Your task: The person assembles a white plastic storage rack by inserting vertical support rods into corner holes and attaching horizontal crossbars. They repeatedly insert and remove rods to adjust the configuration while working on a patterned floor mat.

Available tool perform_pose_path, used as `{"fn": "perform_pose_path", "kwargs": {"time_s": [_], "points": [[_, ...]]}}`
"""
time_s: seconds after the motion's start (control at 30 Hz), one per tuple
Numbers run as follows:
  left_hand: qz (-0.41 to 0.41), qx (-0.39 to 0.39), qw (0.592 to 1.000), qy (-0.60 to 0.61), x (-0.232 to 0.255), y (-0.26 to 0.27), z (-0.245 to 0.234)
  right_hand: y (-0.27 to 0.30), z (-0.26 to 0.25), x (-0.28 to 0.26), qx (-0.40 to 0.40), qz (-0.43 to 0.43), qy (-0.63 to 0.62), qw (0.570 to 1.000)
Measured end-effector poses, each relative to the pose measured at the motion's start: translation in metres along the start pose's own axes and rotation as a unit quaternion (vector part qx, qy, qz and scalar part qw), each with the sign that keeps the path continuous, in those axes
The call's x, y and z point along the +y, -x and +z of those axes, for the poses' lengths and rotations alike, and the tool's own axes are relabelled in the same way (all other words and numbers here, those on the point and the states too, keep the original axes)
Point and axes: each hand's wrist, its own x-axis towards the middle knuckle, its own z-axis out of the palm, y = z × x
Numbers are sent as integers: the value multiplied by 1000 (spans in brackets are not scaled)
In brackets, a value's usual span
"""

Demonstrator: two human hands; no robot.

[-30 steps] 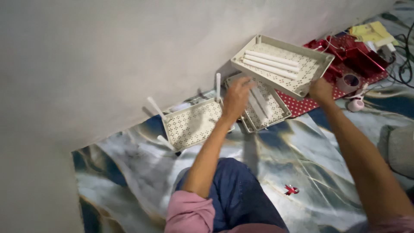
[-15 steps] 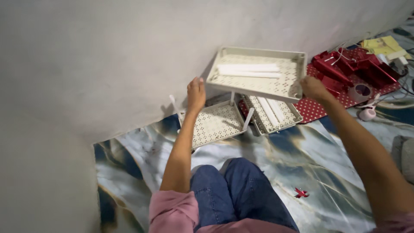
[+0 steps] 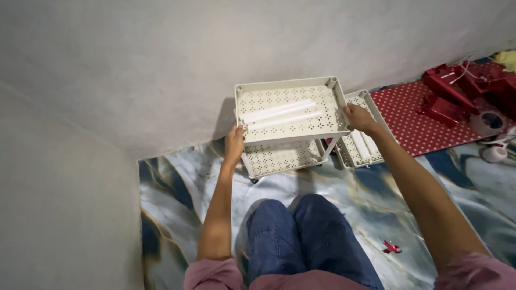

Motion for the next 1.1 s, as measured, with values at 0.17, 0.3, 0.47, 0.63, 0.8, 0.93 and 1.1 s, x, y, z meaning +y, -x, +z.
{"fn": "perform_pose_path", "kwargs": {"time_s": [0.17,0.3,0.47,0.63,0.8,0.93,1.1], "points": [[-27,23,997,65,-9,35,-7,-6,20,-6,-36,23,23,999],[14,29,991,128,-20,43,-2,-6,29,-10,-31,21,34,999],[-66,17,991,114,-28,42,3,1,32,-13,-14,71,-29,997],[-84,21,992,93,-32,31,3,11,32,-13,7,75,8,997],[-88,-10,992,94,-34,26,-7,10,31,-14,-27,101,144,984],[-82,-32,993,82,-23,31,-12,1,25,-10,-29,76,180,980],[-55,-37,995,80,-22,42,-13,-5,29,-7,-47,44,210,976]]}}
